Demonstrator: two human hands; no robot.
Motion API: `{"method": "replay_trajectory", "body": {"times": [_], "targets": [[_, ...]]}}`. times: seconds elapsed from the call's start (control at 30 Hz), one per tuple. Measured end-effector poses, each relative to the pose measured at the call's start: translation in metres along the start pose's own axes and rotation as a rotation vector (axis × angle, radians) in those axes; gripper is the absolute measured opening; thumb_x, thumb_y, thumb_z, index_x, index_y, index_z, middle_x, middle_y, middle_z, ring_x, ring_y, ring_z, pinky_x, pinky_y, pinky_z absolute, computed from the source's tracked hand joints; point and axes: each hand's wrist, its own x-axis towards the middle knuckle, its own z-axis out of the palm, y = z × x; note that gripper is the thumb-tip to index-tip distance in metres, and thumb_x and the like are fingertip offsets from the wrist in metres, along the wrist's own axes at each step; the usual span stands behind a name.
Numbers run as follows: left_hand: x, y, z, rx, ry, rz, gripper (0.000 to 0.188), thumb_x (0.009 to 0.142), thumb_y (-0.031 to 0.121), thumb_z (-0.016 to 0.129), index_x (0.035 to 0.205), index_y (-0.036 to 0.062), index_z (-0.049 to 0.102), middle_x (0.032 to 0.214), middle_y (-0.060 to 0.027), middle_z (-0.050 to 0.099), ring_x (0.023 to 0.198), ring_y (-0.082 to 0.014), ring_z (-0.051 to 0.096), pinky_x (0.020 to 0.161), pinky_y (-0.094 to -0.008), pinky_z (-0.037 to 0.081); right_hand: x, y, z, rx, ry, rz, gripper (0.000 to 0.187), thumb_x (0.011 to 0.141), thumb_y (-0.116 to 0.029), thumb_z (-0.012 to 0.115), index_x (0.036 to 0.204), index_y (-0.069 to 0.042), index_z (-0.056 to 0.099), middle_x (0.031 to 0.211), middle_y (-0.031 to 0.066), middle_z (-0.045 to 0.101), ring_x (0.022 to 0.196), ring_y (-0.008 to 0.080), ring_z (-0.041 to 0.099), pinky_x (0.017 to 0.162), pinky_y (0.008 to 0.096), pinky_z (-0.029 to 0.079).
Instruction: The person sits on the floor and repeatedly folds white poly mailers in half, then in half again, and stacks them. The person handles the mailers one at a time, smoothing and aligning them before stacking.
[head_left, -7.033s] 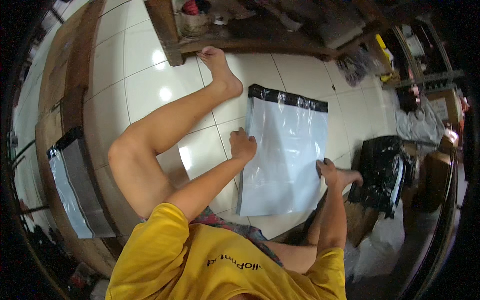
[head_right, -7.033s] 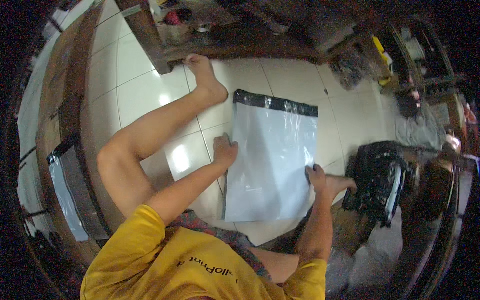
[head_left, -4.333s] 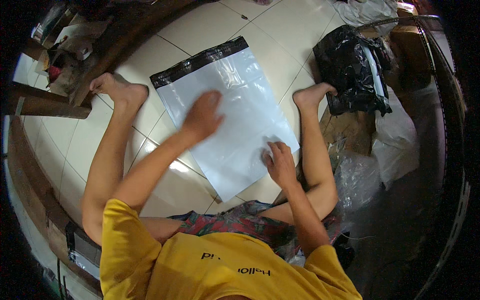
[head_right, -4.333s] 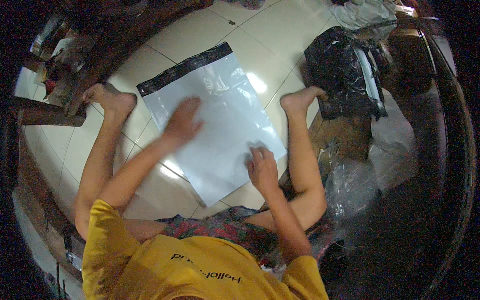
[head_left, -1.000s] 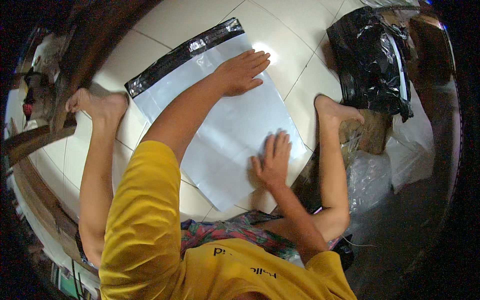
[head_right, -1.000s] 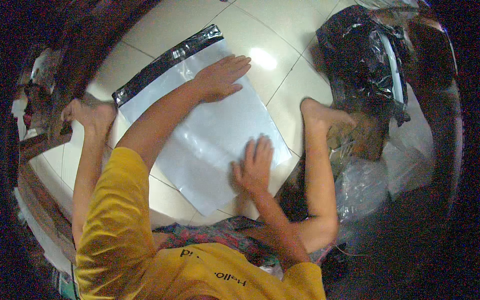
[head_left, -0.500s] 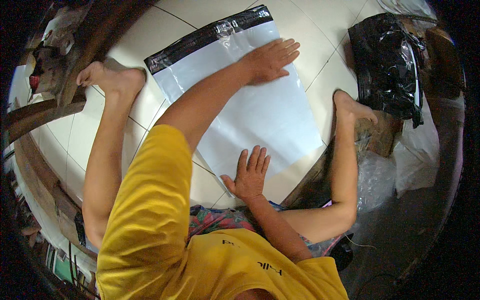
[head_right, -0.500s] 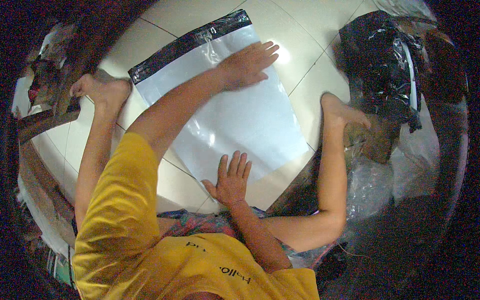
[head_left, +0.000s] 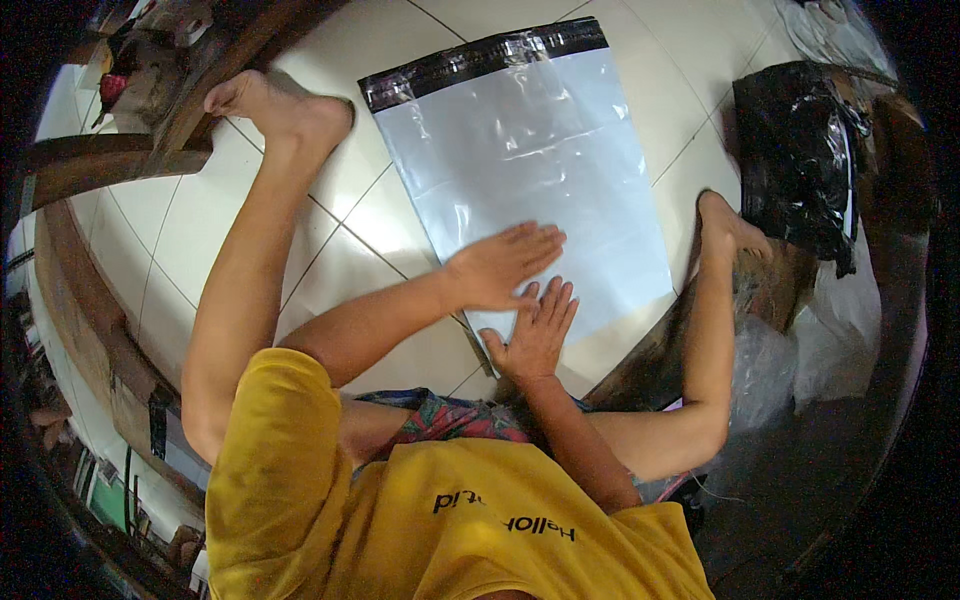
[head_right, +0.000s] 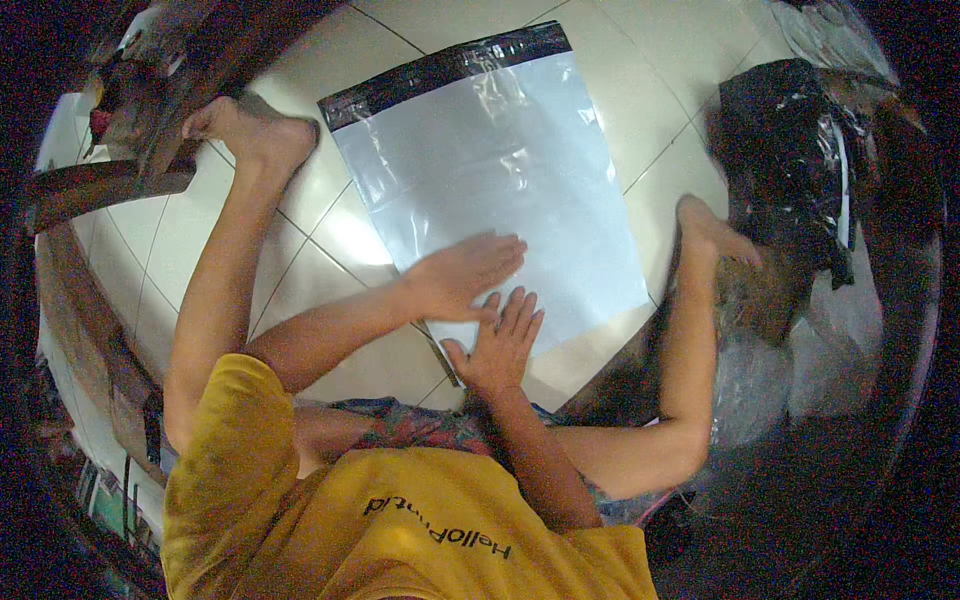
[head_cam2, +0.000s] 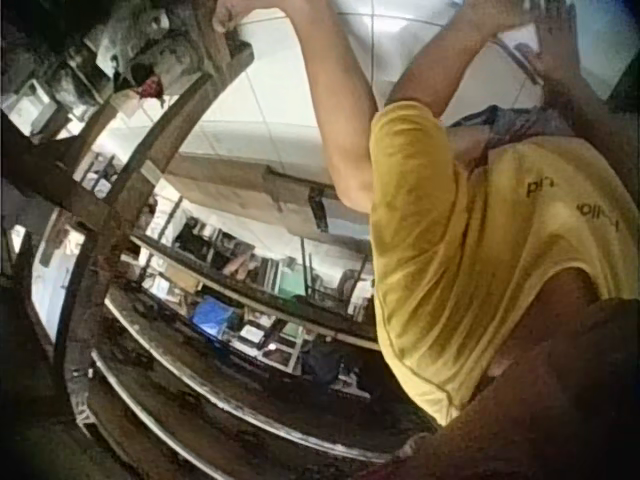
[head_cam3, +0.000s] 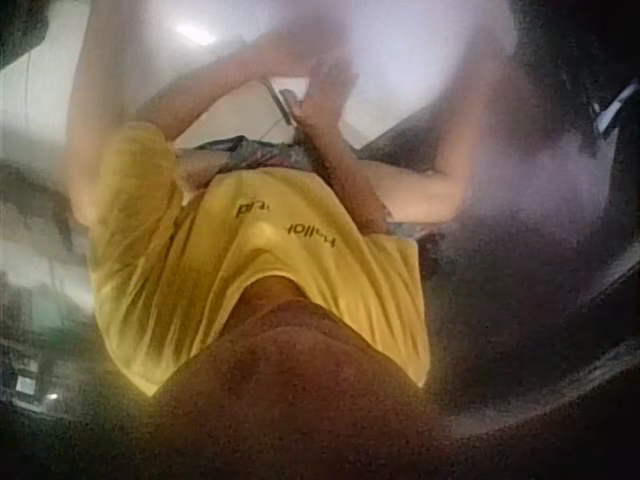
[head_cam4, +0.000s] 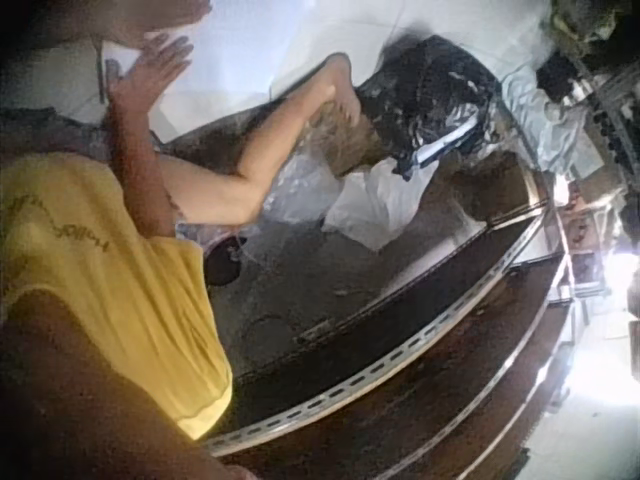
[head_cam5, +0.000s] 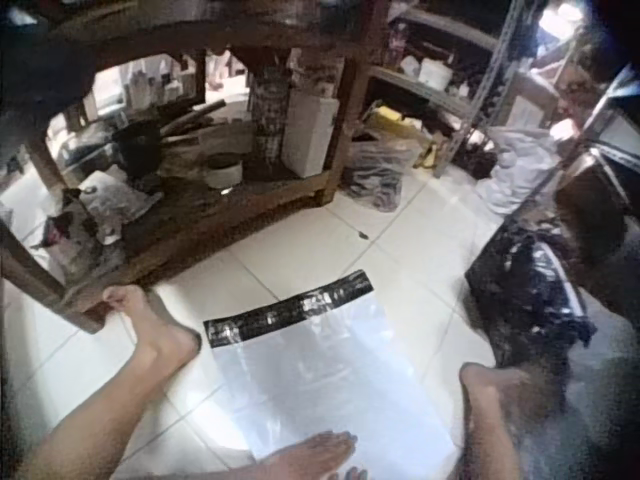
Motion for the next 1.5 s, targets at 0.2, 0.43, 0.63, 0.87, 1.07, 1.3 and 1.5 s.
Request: {"method": "replay_trajectory", "body": {"times": [0.2,0.43,0.63,0.87,1.07,1.3,1.5], "targets": [[-0.006,-0.077,-0.051,0.093,0.112,-0.177,0.080,0.092,0.042,0.062,0.151,-0.0023,0.031,0.160,-0.0200,0.028,0.150,-0.0341,0.024,0.125,-0.0443,0.015,-0.002,0.001,0.006,-0.006,-0.018,-0.004,0.103,0.082,-0.066,0.060,0.146,0.010,0.034,0.154,0.0422,0.018,0.144,0.0590,0.012,0.116,0.0686,0.006],[-0.008,-0.145,-0.086,0.300,0.195,-0.317,0.073,0.097,0.037,0.056,0.153,-0.0007,0.029,0.162,-0.0182,0.025,0.151,-0.0311,0.022,0.126,-0.0421,0.014,-0.002,0.002,0.006,0.020,0.018,-0.029,0.100,0.081,-0.062,0.066,0.145,0.009,0.038,0.152,0.0432,0.021,0.144,0.0596,0.014,0.116,0.0694,0.008],[-0.002,-0.141,-0.083,0.446,0.155,-0.375,0.063,0.101,0.037,0.049,0.151,0.0017,0.035,0.160,-0.0186,0.028,0.150,-0.0322,0.023,0.125,-0.0421,0.016,0.000,0.002,-0.001,0.037,-0.006,-0.019,0.100,0.081,-0.064,0.064,0.145,0.009,0.038,0.153,0.0428,0.021,0.144,0.0595,0.014,0.115,0.0699,0.008],[0.032,0.048,-0.009,-0.072,-0.132,-0.379,0.029,0.092,0.028,0.056,0.113,0.0129,0.069,0.123,-0.0217,0.058,0.119,-0.0387,0.051,0.097,-0.0544,0.040,0.002,0.002,0.001,0.021,0.025,-0.028,0.100,0.083,-0.066,0.060,0.145,0.009,0.038,0.153,0.0415,0.023,0.144,0.0590,0.015,0.115,0.0698,0.009],[0.047,-0.017,-0.023,0.117,0.171,-0.695,0.034,0.094,0.020,0.050,0.123,0.0139,0.065,0.129,-0.0202,0.052,0.123,-0.0385,0.045,0.099,-0.0582,0.034,0.000,0.005,0.003,0.054,0.014,-0.009,0.100,0.083,-0.063,0.061,0.146,0.009,0.035,0.151,0.0427,0.023,0.143,0.0597,0.015,0.115,0.0695,0.009],[0.059,-0.111,-0.095,0.094,0.236,-0.892,0.048,0.087,0.029,0.065,0.133,0.0166,0.057,0.135,-0.0204,0.044,0.130,-0.0392,0.039,0.099,-0.0623,0.036,-0.002,0.003,0.000,0.093,0.001,-0.028,0.101,0.083,-0.059,0.065,0.147,0.010,0.030,0.151,0.0446,0.020,0.143,0.0613,0.013,0.115,0.0694,0.008],[0.061,-0.104,-0.102,0.126,0.153,-0.868,0.062,0.085,0.037,0.070,0.140,0.0151,0.052,0.138,-0.0220,0.042,0.133,-0.0431,0.038,0.103,-0.0647,0.038,0.004,0.009,-0.020,0.140,0.034,0.015,0.097,0.082,-0.058,0.067,0.145,0.010,0.036,0.151,0.0407,0.027,0.144,0.0557,0.020,0.117,0.0663,0.011]]}}
